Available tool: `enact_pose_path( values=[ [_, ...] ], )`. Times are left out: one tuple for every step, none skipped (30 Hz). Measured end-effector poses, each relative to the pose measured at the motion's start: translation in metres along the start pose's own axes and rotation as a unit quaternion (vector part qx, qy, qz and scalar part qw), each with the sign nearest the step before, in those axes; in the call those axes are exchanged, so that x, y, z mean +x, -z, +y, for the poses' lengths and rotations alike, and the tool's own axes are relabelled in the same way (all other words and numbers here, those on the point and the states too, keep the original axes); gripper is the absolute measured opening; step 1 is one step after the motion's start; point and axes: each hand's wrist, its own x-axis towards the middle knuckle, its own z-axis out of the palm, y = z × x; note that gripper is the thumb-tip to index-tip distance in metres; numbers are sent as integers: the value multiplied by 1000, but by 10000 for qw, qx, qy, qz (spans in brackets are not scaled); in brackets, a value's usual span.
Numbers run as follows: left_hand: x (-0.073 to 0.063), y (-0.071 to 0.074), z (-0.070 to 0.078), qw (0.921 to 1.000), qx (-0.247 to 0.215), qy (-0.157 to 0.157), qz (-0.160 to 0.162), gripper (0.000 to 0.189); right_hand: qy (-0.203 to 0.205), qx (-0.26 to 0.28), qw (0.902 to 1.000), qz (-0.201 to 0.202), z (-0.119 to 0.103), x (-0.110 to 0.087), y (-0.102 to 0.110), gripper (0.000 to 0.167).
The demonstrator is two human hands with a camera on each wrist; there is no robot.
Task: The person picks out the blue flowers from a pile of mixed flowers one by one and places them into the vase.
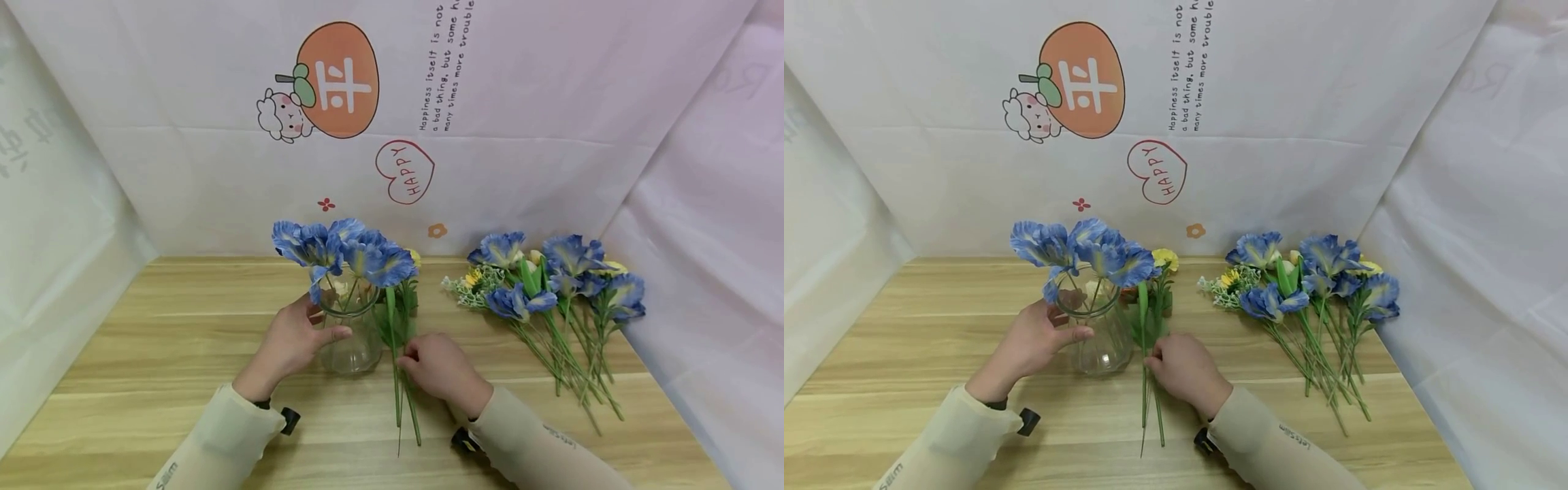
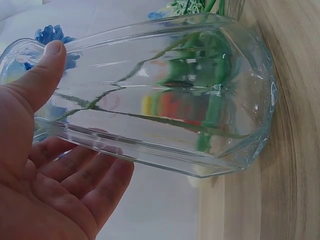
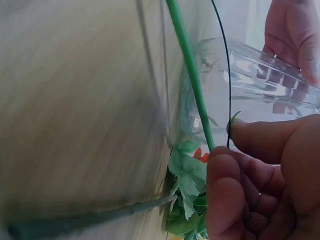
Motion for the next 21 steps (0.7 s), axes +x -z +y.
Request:
enact_pose_path(
  values=[
    [0,0,0,10000,-5,11,5,86,31,-46,10000,36,0,0,0,34],
    [0,0,1,10000,-12,21,9,85,43,-54,10000,54,1,-1,0,37],
    [0,0,1,10000,-17,29,9,85,52,-37,10000,72,3,-2,0,39],
    [0,0,1,10000,-26,39,7,85,41,-7,10000,80,5,-2,1,40],
    [-1,0,1,10000,-29,44,6,86,29,39,9999,101,7,-3,2,40],
    [-1,0,1,10000,-25,44,3,87,-6,104,9999,111,9,-5,2,40],
    [-1,0,1,10000,-10,43,2,88,-41,168,9998,133,11,-6,4,39],
    [-1,0,0,10000,-8,38,-1,89,-104,224,9996,153,13,-8,5,39],
    [-1,0,0,10000,-6,32,1,89,-167,248,9994,189,16,-10,7,39],
    [-1,-1,-1,10000,-8,28,8,89,-227,247,9992,231,18,-12,10,39],
    [-1,-1,-1,10000,-6,19,10,89,-302,264,9988,266,21,-13,12,39],
    [-1,-1,-1,10000,4,14,10,90,-401,316,9983,269,24,-15,14,38],
    [-1,-1,-1,10000,8,7,10,89,-478,308,9979,293,27,-17,17,39],
    [-1,-1,-1,10000,2,-2,11,88,-551,317,9975,307,31,-19,20,39],
    [-1,-2,-1,10000,4,-13,8,87,-627,306,9970,324,35,-20,22,39],
    [-1,-2,-1,10000,-7,-21,9,86,-702,323,9964,335,39,-22,25,39],
    [0,-2,-2,10000,-1,-31,9,85,-752,341,9959,356,43,-23,28,38],
    [0,-2,-2,10000,1,-35,9,85,-804,341,9955,375,47,-25,31,38],
    [0,-2,-2,10000,-1,-47,11,86,-830,274,9952,433,52,-26,35,37],
    [0,-1,-2,10000,2,-63,17,86,-838,243,9950,489,56,-27,38,35],
    [0,-1,-2,10000,3,-73,19,87,-855,209,9946,550,61,-29,42,33]
  ],
)
